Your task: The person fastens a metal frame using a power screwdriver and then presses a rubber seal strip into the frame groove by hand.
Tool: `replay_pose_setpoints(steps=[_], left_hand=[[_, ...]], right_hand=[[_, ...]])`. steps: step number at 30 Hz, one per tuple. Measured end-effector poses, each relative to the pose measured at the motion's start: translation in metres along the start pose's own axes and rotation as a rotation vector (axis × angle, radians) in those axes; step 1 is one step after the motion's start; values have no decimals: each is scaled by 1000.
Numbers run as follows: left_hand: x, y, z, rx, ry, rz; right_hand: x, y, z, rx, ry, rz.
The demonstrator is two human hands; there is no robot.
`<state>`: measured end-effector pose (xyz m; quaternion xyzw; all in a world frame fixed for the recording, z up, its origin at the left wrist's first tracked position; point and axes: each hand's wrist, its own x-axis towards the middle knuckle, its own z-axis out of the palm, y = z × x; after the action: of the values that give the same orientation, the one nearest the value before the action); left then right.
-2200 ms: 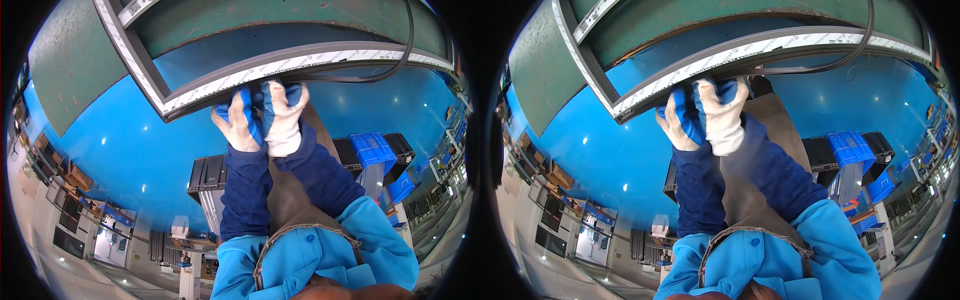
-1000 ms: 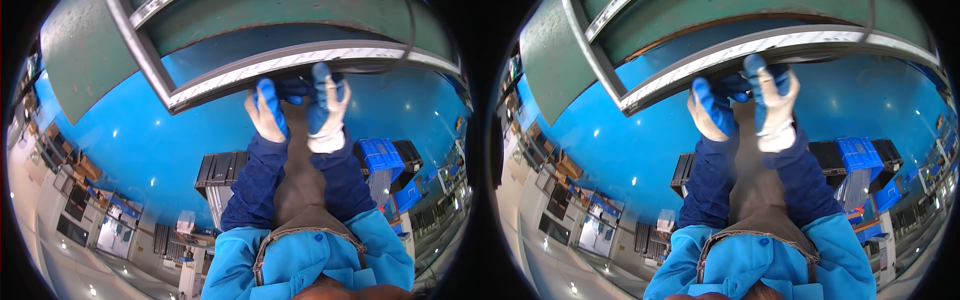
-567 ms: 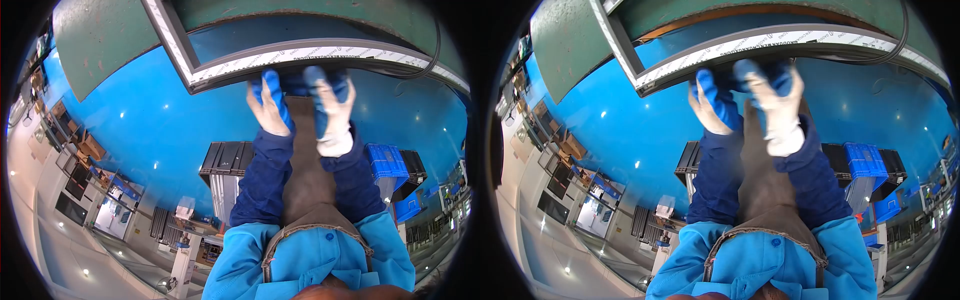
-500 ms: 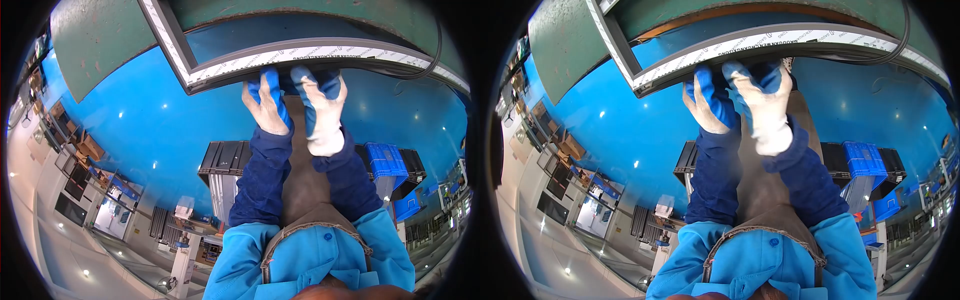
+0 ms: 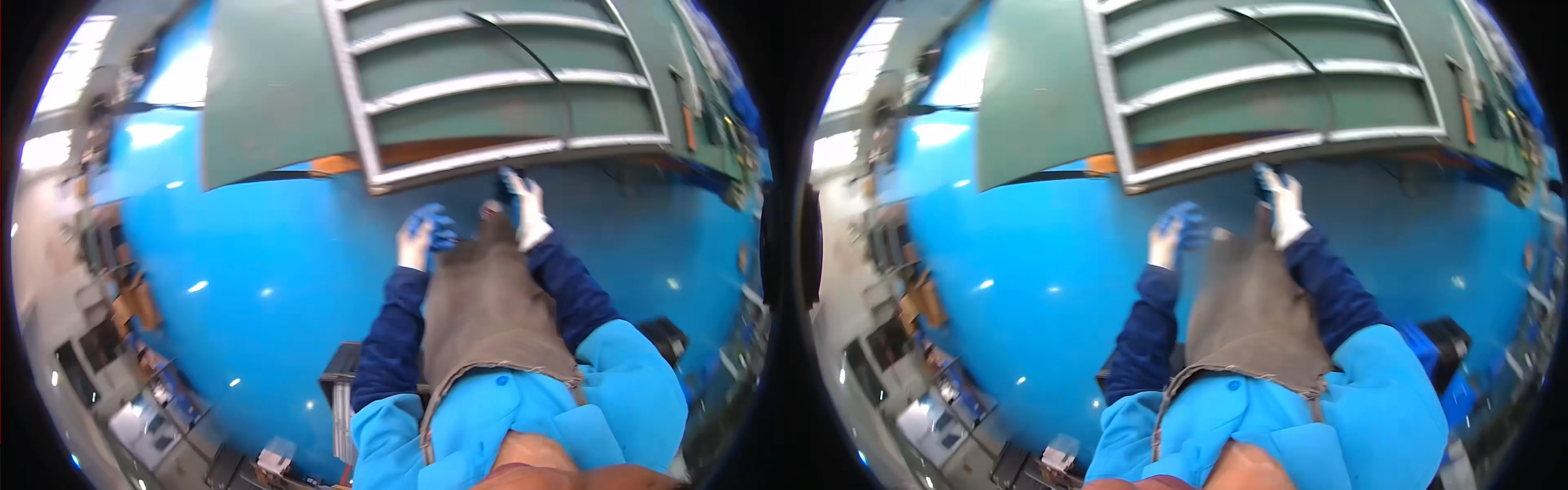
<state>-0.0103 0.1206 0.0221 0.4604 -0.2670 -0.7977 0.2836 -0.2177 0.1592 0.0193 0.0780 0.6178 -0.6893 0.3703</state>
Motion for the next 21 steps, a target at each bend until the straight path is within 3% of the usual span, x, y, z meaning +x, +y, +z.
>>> replay_pose_setpoints(steps=[3,7,11,14,15,16,18,21], left_hand=[[-41,-5,-18,115,-93,-9],[-68,-30,-45,274,-104,-324],[-38,-21,-9,467,-250,-650],[5,-17,20,432,-383,-734],[25,-25,21,363,-392,-738],[41,-24,31,306,-351,-708],[63,-16,59,253,-191,-627],[83,-18,61,269,-175,-565]], right_hand=[[25,14,-16,-111,-259,56],[22,27,37,56,-443,6],[27,61,-34,23,-249,56],[24,5,-39,-32,89,-528],[26,-15,-39,-72,98,-577],[29,-22,-37,-108,114,-555],[36,-29,-29,168,-56,-362],[48,-24,-17,180,-33,-310]])
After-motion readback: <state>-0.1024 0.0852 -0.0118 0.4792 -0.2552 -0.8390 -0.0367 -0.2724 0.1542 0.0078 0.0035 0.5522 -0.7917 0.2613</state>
